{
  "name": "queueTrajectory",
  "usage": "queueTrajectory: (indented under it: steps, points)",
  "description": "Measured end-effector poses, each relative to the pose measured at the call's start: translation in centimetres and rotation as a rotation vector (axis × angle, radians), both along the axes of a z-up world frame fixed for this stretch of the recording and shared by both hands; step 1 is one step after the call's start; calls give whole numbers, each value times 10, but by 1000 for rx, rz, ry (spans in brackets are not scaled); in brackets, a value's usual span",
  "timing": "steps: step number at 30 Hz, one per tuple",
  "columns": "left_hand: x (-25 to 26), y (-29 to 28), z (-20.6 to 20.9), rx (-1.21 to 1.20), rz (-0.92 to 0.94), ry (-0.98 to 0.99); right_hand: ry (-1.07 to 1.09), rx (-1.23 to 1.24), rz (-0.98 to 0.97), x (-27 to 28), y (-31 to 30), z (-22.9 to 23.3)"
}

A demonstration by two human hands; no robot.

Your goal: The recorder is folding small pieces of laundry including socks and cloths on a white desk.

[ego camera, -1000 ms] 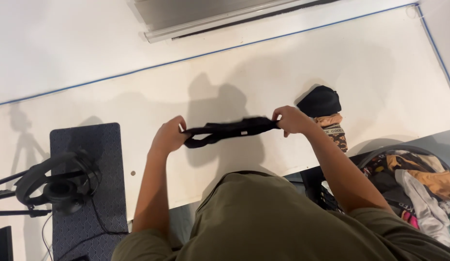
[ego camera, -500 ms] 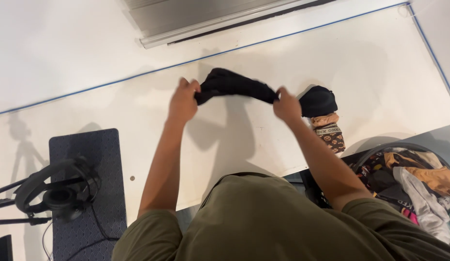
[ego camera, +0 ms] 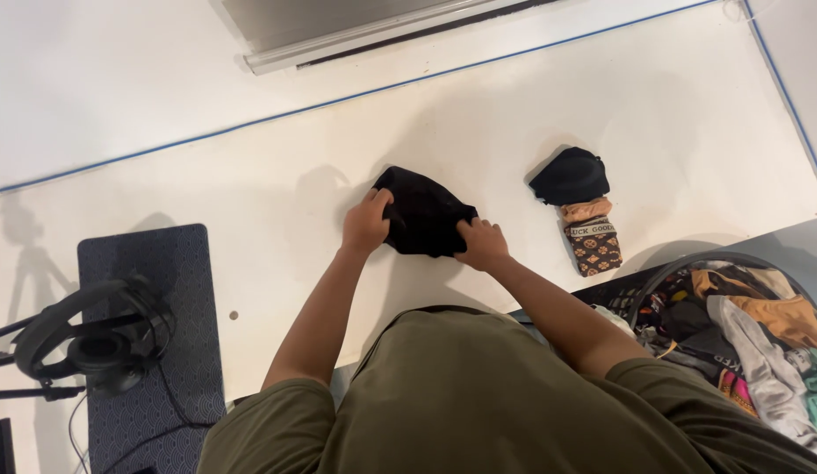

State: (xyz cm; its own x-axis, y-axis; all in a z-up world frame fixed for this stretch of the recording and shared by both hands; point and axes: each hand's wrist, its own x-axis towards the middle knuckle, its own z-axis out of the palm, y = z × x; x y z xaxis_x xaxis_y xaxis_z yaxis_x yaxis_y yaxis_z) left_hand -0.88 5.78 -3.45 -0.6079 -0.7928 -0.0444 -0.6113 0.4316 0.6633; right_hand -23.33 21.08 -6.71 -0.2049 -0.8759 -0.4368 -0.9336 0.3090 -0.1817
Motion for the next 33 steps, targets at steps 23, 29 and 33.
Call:
queueTrajectory:
  steps: [23, 29, 33]
  points:
    - [70, -59, 128, 211, 188, -77, -619, -86, -425, -106, -35, 146]
    - [49, -53, 114, 89, 255, 173, -656, -576, -596, -90, -36, 122]
    - [51, -40, 47, -76, 182, 145, -389, -804, -477, -84, -16, 38]
